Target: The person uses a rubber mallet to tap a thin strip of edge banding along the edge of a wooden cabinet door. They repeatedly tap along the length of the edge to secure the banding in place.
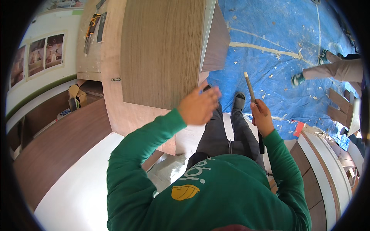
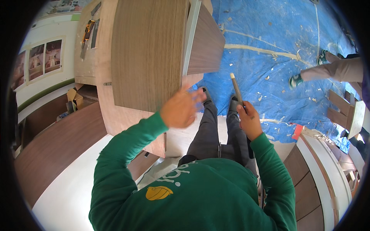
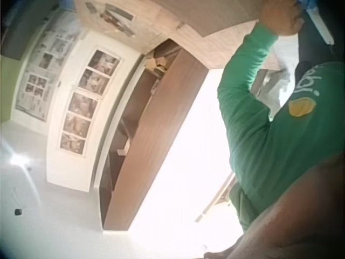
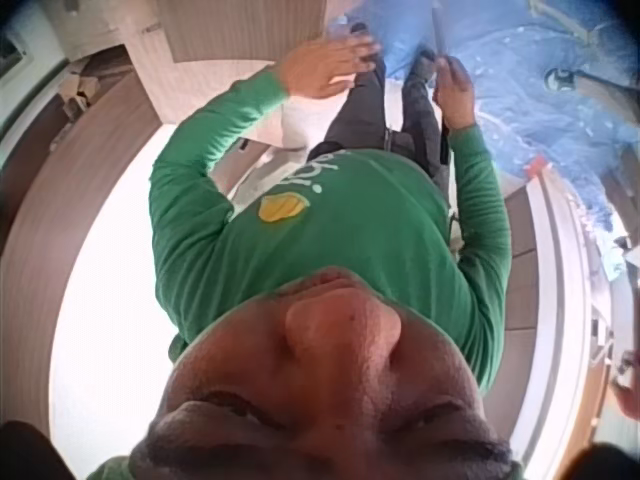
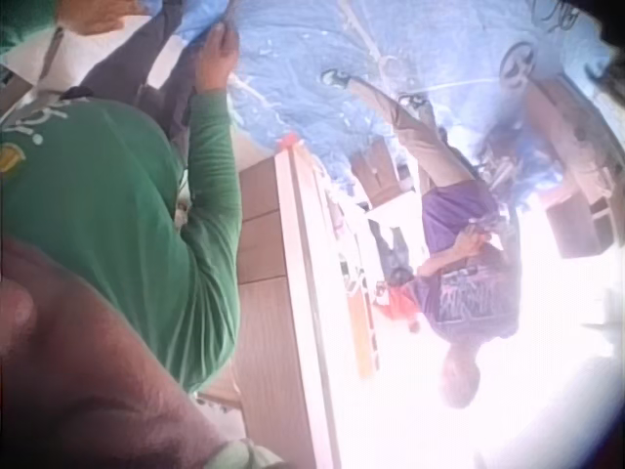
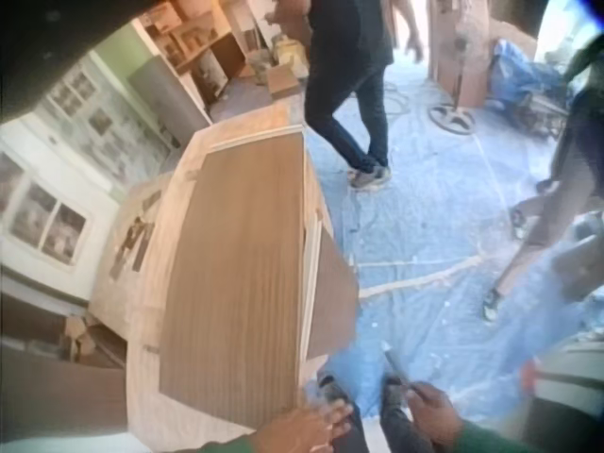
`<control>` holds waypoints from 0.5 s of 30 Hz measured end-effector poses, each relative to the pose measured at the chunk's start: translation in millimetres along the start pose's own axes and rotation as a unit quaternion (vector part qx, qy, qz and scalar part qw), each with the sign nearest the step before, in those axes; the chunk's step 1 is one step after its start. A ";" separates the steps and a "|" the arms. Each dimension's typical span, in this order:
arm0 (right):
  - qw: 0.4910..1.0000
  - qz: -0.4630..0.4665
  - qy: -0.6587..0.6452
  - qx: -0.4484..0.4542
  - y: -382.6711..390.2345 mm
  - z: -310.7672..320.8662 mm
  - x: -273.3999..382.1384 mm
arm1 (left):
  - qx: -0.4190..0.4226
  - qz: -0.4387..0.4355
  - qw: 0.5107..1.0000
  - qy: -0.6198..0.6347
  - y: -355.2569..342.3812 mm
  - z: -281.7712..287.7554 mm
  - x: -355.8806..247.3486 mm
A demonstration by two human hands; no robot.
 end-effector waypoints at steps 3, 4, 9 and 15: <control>0.997 0.065 -0.040 0.014 -7.3 -31.7 9.7 | -0.158 -0.027 0.972 0.172 36.8 4.5 -4.2; 0.993 0.111 -0.029 0.034 -12.5 -44.8 10.2 | -0.182 0.033 0.976 0.118 41.8 7.9 14.2; 0.938 0.308 0.122 0.100 -4.8 -112.3 37.3 | -0.417 0.327 0.847 -0.042 96.0 17.9 165.5; 0.931 0.262 0.221 0.121 -0.4 -128.2 33.8 | -0.425 0.382 0.819 -0.049 91.4 6.8 184.1</control>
Point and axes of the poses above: each hand's wrist, its own y-axis away from the middle knuckle, its own z-axis out of the back of the hand, x = y × z, the point moved 1 cm from there along -y, towards the middle knuckle, and after that the axes turned 5 degrees about -x, right-handed, at the moved point
